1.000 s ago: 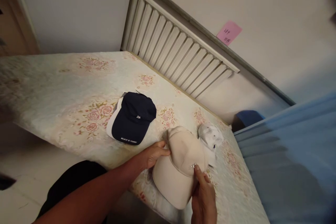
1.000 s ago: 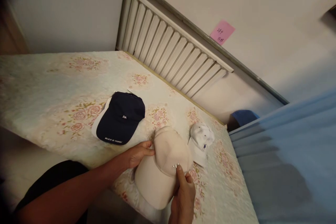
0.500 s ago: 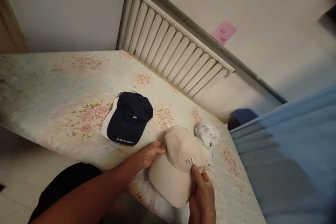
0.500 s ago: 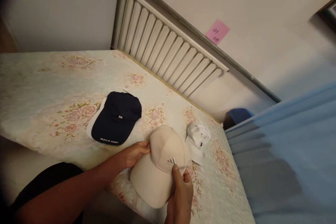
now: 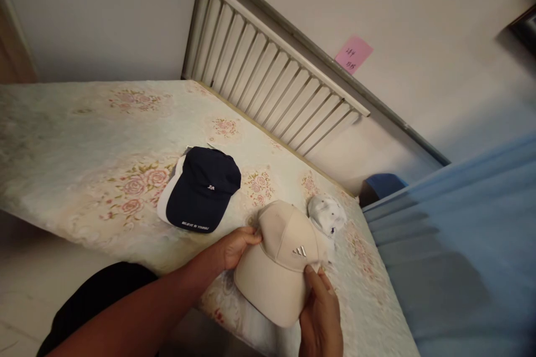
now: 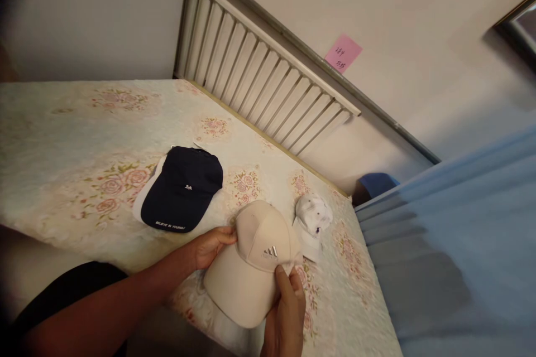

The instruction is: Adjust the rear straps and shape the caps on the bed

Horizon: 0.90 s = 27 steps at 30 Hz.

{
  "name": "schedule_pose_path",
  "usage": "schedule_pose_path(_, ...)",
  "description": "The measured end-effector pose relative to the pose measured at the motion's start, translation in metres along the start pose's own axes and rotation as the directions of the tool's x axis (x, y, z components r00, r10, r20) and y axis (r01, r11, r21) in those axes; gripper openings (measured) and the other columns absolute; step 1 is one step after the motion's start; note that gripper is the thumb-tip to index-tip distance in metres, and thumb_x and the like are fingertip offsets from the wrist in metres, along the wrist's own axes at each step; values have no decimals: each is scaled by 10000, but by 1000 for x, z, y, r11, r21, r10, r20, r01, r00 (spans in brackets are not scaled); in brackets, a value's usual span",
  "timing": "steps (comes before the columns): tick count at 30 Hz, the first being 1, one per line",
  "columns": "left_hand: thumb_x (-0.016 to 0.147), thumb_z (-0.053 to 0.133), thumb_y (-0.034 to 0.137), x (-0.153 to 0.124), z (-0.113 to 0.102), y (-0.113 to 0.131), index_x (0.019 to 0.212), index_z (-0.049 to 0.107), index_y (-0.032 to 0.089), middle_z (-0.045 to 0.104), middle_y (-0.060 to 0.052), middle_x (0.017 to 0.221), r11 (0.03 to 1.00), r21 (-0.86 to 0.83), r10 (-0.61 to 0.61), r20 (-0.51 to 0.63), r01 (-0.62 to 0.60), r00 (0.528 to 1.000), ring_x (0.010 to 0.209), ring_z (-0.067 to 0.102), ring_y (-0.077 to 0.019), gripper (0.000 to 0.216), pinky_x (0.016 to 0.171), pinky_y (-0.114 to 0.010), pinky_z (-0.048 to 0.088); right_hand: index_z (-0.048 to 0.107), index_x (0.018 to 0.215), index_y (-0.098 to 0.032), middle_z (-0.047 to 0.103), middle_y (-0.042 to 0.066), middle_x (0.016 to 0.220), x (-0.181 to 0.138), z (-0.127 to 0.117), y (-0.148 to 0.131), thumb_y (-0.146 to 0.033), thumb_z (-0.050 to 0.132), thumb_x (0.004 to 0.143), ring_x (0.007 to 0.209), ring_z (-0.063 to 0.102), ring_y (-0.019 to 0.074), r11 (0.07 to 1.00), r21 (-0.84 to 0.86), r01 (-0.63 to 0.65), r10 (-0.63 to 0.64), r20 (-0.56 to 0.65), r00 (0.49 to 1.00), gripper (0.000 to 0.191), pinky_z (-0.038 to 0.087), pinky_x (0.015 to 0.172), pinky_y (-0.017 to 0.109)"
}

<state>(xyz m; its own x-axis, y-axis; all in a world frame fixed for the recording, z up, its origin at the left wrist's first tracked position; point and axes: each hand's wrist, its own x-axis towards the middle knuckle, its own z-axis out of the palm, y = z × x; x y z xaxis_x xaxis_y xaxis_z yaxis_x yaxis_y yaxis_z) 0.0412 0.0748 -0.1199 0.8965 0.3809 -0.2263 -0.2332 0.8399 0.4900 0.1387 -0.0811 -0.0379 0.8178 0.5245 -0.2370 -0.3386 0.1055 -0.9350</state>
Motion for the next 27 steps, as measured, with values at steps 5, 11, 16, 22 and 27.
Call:
schedule_pose_path(5, 606, 750, 194, -1, 2, 1, 824, 606, 144, 673, -66, 731, 1000, -8, 6, 12, -6, 1000, 738, 618, -245, 266, 799, -415, 435, 599, 1113, -177, 704, 28, 936, -4, 3, -3, -241, 702, 674, 837, 647, 183, 997, 77, -20, 15, 58, 998, 456, 527, 694, 277)
schedule_pose_path(11, 639, 728, 216, -2, 4, 1, 894, 633, 131, 695, -112, 810, 1000, -16, -10, 53, 11, 999, 812, 628, -284, 285, 834, -421, 426, 565, 1210, -208, 720, 48, 1005, -6, 4, -6, -242, 681, 722, 905, 665, 215, 970, 190, -149, 129, 113, 985, 504, 536, 791, 363)
schedule_pose_path(16, 646, 728, 227, -2, 4, -1, 914, 622, 118, 694, -111, 804, 1000, -9, -18, 56, 18, 998, 819, 627, -281, 308, 844, -429, 415, 658, 1080, -205, 748, 45, 883, 8, -7, 0, -268, 716, 677, 852, 687, 232, 973, 165, -159, 133, 159, 978, 412, 503, 884, 439)
schedule_pose_path(22, 614, 733, 198, -4, 7, -3, 858, 638, 120, 693, -111, 786, 1000, 10, -30, 68, 29, 997, 808, 620, -284, 273, 821, -410, 419, 731, 848, -164, 749, 94, 807, 5, -9, 3, -372, 754, 624, 803, 693, 284, 957, 152, -246, 210, 216, 953, 307, 480, 901, 499)
schedule_pose_path(27, 607, 742, 223, -4, 6, -4, 879, 640, 125, 689, -94, 766, 999, 18, -40, 69, 39, 997, 788, 620, -268, 307, 815, -405, 427, 730, 807, -184, 751, 77, 815, 5, -8, 3, -311, 792, 573, 848, 687, 284, 945, 168, -280, 248, 190, 950, 274, 491, 891, 485)
